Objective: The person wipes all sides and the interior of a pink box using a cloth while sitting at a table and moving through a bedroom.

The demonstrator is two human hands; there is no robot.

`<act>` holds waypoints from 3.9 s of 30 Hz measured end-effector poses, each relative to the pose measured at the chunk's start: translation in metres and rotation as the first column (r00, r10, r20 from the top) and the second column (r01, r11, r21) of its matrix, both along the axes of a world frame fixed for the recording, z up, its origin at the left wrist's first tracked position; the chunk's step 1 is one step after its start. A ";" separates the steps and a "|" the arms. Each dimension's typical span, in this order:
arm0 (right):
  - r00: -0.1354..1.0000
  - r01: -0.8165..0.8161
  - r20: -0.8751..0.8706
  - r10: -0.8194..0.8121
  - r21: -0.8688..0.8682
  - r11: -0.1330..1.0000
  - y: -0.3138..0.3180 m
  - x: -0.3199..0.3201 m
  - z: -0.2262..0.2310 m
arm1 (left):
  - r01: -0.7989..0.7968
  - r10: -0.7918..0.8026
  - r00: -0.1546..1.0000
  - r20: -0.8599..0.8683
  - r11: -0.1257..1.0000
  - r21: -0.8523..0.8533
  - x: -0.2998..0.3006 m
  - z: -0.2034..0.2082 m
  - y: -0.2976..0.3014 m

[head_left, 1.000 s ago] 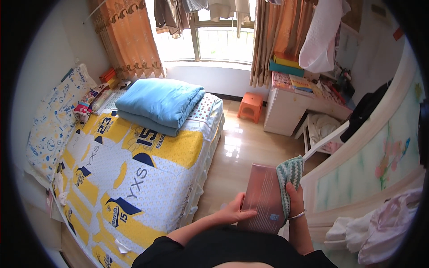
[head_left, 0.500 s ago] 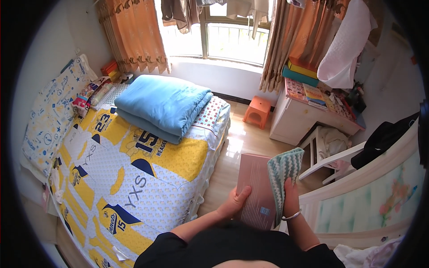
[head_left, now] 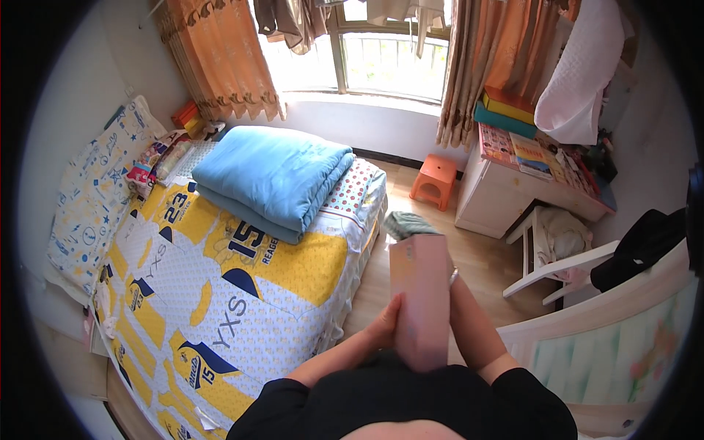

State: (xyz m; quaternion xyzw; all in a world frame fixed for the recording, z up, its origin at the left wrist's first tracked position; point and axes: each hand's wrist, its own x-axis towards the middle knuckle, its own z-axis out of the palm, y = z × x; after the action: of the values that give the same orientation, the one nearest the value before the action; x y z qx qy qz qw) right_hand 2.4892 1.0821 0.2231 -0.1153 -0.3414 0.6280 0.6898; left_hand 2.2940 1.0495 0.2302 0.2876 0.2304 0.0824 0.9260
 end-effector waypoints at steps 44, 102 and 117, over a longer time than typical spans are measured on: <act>0.393 -0.039 0.869 0.300 -0.311 0.950 0.122 0.134 0.144 | 0.163 0.189 0.953 -0.237 0.341 0.926 0.128 0.096 0.139; 0.716 0.537 0.679 -0.166 -0.383 0.751 0.079 -0.014 0.051 | -0.347 0.488 0.853 0.186 0.264 0.900 0.026 0.077 0.201; 0.479 0.329 0.876 -0.053 -0.124 0.936 0.101 0.041 0.103 | -0.540 0.455 0.826 0.333 0.468 0.700 -0.012 0.099 0.222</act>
State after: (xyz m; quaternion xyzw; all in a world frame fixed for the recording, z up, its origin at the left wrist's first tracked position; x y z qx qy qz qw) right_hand 2.5305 1.1828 0.3260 -0.5447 -0.5327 0.4454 0.4702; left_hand 2.2823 1.2715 0.3295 0.5693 0.1992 0.4523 0.6570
